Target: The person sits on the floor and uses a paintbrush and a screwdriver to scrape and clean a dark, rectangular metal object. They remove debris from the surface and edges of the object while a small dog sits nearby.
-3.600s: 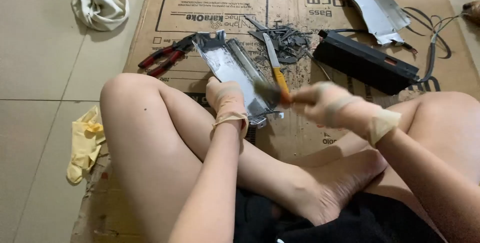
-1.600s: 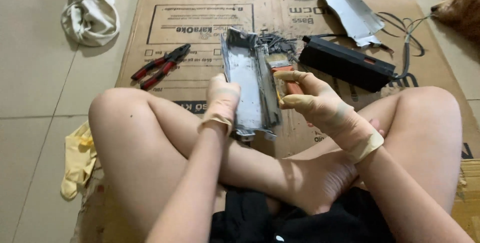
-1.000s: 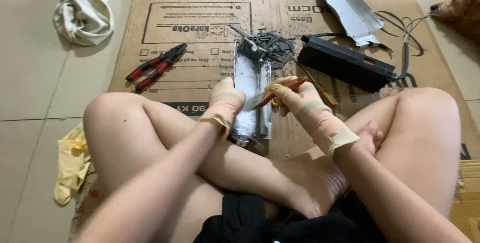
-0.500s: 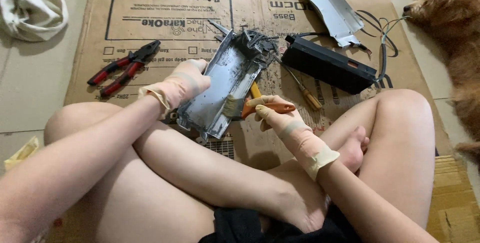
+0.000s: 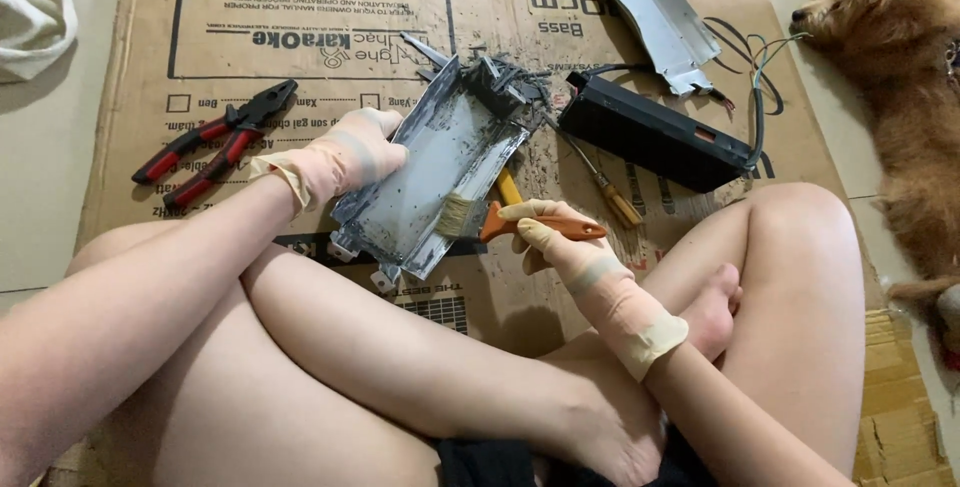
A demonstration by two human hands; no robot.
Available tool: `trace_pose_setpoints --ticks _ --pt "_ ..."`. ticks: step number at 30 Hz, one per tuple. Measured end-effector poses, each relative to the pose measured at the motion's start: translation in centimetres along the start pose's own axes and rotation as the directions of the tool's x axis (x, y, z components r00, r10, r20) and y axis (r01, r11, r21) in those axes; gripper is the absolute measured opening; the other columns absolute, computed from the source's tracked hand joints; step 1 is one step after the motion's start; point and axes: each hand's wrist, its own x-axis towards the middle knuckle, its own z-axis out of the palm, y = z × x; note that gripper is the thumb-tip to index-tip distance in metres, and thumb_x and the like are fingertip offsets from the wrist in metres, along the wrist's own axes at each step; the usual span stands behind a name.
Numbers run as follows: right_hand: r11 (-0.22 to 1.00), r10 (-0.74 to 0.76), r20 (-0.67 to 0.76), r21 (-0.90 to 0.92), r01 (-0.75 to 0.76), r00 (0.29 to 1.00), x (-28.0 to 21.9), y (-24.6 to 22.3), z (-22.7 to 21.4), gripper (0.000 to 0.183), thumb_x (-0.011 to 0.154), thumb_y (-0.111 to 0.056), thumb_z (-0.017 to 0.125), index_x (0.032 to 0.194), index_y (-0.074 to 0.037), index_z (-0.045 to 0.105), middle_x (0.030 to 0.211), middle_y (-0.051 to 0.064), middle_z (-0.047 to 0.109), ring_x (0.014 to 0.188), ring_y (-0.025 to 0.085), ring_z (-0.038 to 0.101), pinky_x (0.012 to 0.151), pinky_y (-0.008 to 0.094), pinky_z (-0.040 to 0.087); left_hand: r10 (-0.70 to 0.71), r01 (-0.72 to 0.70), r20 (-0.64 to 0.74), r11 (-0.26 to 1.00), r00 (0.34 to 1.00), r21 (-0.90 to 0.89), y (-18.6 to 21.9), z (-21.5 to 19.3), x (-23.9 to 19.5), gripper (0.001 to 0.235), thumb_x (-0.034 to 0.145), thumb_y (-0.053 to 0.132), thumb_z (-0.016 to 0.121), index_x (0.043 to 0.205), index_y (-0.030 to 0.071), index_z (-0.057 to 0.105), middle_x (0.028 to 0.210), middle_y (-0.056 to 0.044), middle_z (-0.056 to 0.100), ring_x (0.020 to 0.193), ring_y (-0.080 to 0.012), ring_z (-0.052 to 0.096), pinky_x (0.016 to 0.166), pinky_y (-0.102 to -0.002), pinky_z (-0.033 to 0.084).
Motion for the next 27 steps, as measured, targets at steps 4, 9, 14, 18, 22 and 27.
trace_pose_setpoints --ticks 4,9,14,18,22,27 --pt "1.000 0.003 -0.004 -0.016 -0.003 1.000 -0.5 -1.1 0.5 0.027 0.095 -0.009 0.061 0.117 0.001 0.073 0.076 0.017 0.067 0.056 0.019 0.063 0.058 0.029 0.056 0.006 -0.006 0.003 1.000 1.000 0.004 0.3 -0.3 -0.7 0.052 0.082 0.020 0.055 0.132 0.022 0.066 0.130 -0.011 0.069 0.125 -0.0336 0.062 0.102 -0.048 0.052" --pt "1.000 0.001 -0.007 -0.002 -0.001 1.000 -0.1 0.1 -0.1 0.027 0.094 -0.009 0.064 0.118 -0.002 0.072 0.075 0.018 0.068 0.053 0.020 0.065 0.055 0.029 0.056 0.009 -0.009 0.000 1.000 1.000 -0.004 0.7 -0.3 -1.3 0.052 0.082 0.019 0.053 0.133 0.021 0.065 0.129 -0.011 0.070 0.124 -0.0330 0.063 0.101 -0.047 0.052" --pt "1.000 -0.001 0.001 -0.007 0.001 1.000 0.3 0.7 -0.3 0.026 0.094 -0.010 0.064 0.118 -0.002 0.072 0.076 0.018 0.068 0.053 0.020 0.065 0.055 0.030 0.057 0.012 -0.012 -0.004 1.000 1.000 0.001 0.0 0.0 -0.3 0.051 0.082 0.021 0.055 0.132 0.023 0.066 0.128 -0.010 0.070 0.123 -0.0326 0.064 0.100 -0.047 0.053" --pt "1.000 0.027 -0.014 -0.002 -0.027 1.000 0.1 0.3 0.0 0.027 0.094 -0.008 0.064 0.119 -0.001 0.072 0.074 0.018 0.067 0.052 0.021 0.064 0.054 0.030 0.056 -0.006 0.006 0.001 1.000 1.000 -0.005 -0.2 0.1 -0.2 0.053 0.083 0.023 0.055 0.135 0.025 0.064 0.131 -0.009 0.069 0.125 -0.0313 0.063 0.101 -0.047 0.052" --pt "1.000 0.025 -0.015 0.005 -0.025 1.000 0.2 0.4 0.0 0.026 0.094 -0.009 0.064 0.118 -0.003 0.072 0.074 0.017 0.067 0.052 0.020 0.064 0.054 0.029 0.056 -0.017 0.017 0.010 1.000 1.000 0.000 0.4 -0.1 -1.0 0.054 0.084 0.023 0.055 0.137 0.026 0.063 0.132 -0.008 0.068 0.125 -0.0311 0.062 0.101 -0.047 0.052" --pt "1.000 0.019 -0.014 0.001 -0.019 1.000 0.3 0.8 -0.1 0.027 0.094 -0.009 0.065 0.119 -0.002 0.071 0.074 0.018 0.068 0.053 0.020 0.064 0.055 0.030 0.057 -0.005 0.005 -0.002 1.000 1.000 -0.030 0.4 -0.2 -1.3 0.054 0.082 0.021 0.055 0.135 0.024 0.064 0.128 -0.009 0.070 0.123 -0.0314 0.064 0.099 -0.046 0.053"
